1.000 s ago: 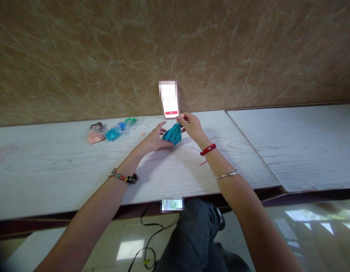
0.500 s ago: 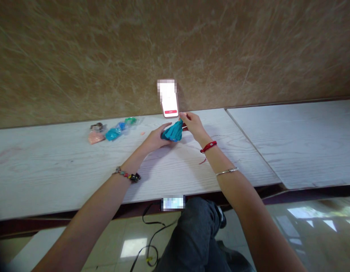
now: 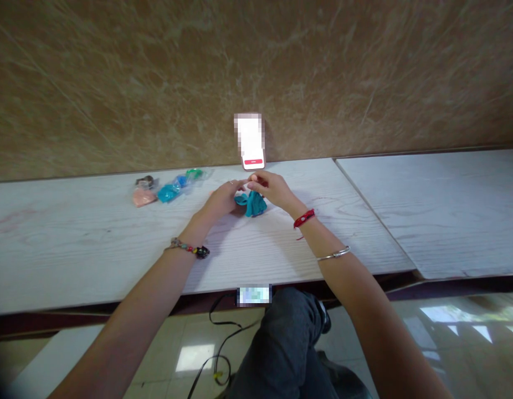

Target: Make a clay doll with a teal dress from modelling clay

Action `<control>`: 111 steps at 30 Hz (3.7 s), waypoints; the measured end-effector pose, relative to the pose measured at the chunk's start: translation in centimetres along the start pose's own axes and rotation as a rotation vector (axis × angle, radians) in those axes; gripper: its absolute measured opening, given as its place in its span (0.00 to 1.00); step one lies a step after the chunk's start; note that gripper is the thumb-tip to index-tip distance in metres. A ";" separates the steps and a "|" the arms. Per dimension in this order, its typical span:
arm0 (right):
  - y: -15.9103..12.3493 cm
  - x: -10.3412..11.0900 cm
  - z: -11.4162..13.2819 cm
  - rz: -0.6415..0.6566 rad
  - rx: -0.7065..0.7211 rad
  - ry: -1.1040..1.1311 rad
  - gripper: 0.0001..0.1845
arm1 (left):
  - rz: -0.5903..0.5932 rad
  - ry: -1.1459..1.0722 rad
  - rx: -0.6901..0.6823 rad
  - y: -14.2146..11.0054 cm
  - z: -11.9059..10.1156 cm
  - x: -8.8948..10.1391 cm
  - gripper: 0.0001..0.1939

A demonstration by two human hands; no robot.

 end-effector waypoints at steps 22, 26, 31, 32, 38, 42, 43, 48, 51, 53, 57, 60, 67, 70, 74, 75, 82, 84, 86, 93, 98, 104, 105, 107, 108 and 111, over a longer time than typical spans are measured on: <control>-0.8 -0.6 0.1 0.060 0.073 -0.127 0.20 | 0.068 0.075 0.041 -1.0 1.6 1.8 0.26; -0.8 -0.7 -0.2 0.078 0.053 -0.152 0.23 | 0.070 0.081 0.044 -1.0 1.7 1.8 0.25; -0.6 -0.3 -0.6 0.118 0.054 -0.116 0.29 | 0.054 0.083 0.061 -1.0 2.1 1.9 0.24; -0.6 -0.2 -0.7 0.125 0.054 -0.106 0.29 | 0.054 0.082 0.064 -1.0 2.1 1.9 0.23; -0.4 1.0 -1.4 0.145 0.011 -0.062 0.29 | 0.048 0.050 0.071 -0.9 2.5 1.9 0.22; -0.3 2.8 -1.8 0.070 -0.010 -0.007 0.26 | -0.002 0.017 0.072 -1.0 2.8 2.4 0.20; -0.2 3.1 -1.9 0.052 -0.019 0.004 0.25 | -0.016 -0.001 0.075 -1.0 2.8 2.5 0.19; 0.1 2.9 -1.9 0.015 -0.011 0.021 0.19 | -0.086 -0.174 0.086 -1.1 2.3 3.2 0.12; 0.0 2.0 -1.4 0.037 0.020 0.011 0.17 | -0.058 -0.304 0.037 -1.1 0.9 3.4 0.09; -0.1 1.8 -1.1 0.044 0.030 -0.015 0.14 | -0.045 -0.358 0.001 -1.1 -0.2 3.7 0.08; -0.4 1.8 -0.8 0.072 0.019 -0.105 0.09 | -0.070 -0.341 -0.034 -1.1 -1.9 4.5 0.07; -0.6 1.7 -0.6 0.072 0.015 -0.150 0.08 | -0.083 -0.225 -0.025 -0.9 -2.8 4.8 0.07; -0.5 1.0 -0.4 0.071 0.000 -0.197 0.05 | -0.052 -0.055 -0.032 -0.7 -4.2 4.5 0.04; -0.6 1.2 0.0 0.049 0.022 -0.217 0.04 | -0.057 -0.028 -0.021 -0.6 -4.2 4.3 0.04; -0.8 1.4 0.5 0.002 0.054 -0.253 0.04 | -0.061 -0.011 -0.009 -0.5 -4.2 4.1 0.05; -0.8 1.5 0.6 -0.009 0.059 -0.261 0.04 | -0.057 -0.009 -0.008 -0.6 -4.3 4.1 0.06; -0.9 1.6 0.6 -0.053 0.071 -0.298 0.04 | -0.024 0.005 -0.017 -0.7 -5.1 4.0 0.10; -0.9 1.5 0.6 -0.051 0.080 -0.303 0.05 | -0.014 0.005 -0.012 -0.8 -5.1 4.0 0.11; -0.9 1.5 0.6 -0.042 0.080 -0.297 0.07 | -0.015 -0.006 0.008 -0.8 -4.9 4.1 0.13; -0.9 1.5 0.6 -0.039 0.070 -0.289 0.08 | -0.076 -0.114 0.081 -1.2 -4.4 5.3 0.19; -0.9 1.5 0.6 -0.045 0.073 -0.272 0.08 | -0.015 -0.255 0.073 -1.1 -4.3 4.4 0.19; -0.9 1.5 0.6 -0.039 0.083 -0.267 0.04 | -0.029 -0.341 0.194 -1.5 -2.7 4.3 0.18; -0.9 1.5 0.5 -0.039 0.078 -0.266 0.03 | -0.005 -0.351 0.187 -1.5 -2.9 4.2 0.17; -0.9 1.5 0.5 -0.038 0.068 -0.267 0.03 | 0.042 -0.371 0.150 -1.5 -3.6 3.8 0.15; -0.9 1.5 0.4 -0.036 0.064 -0.267 0.03 | 0.056 -0.379 0.131 -1.6 -3.9 3.7 0.15; -0.9 1.5 0.5 -0.034 0.062 -0.269 0.02 | 0.082 -0.406 0.113 -1.6 -4.3 3.5 0.14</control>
Point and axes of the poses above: each hand's wrist, its own y-axis towards the middle knuckle, its own x-axis out of the back of the hand, z = x × y, the point moved 10 cm from there along y, towards the middle knuckle, and after that the axes turned 8 degrees about -x, right-handed, at the moved point
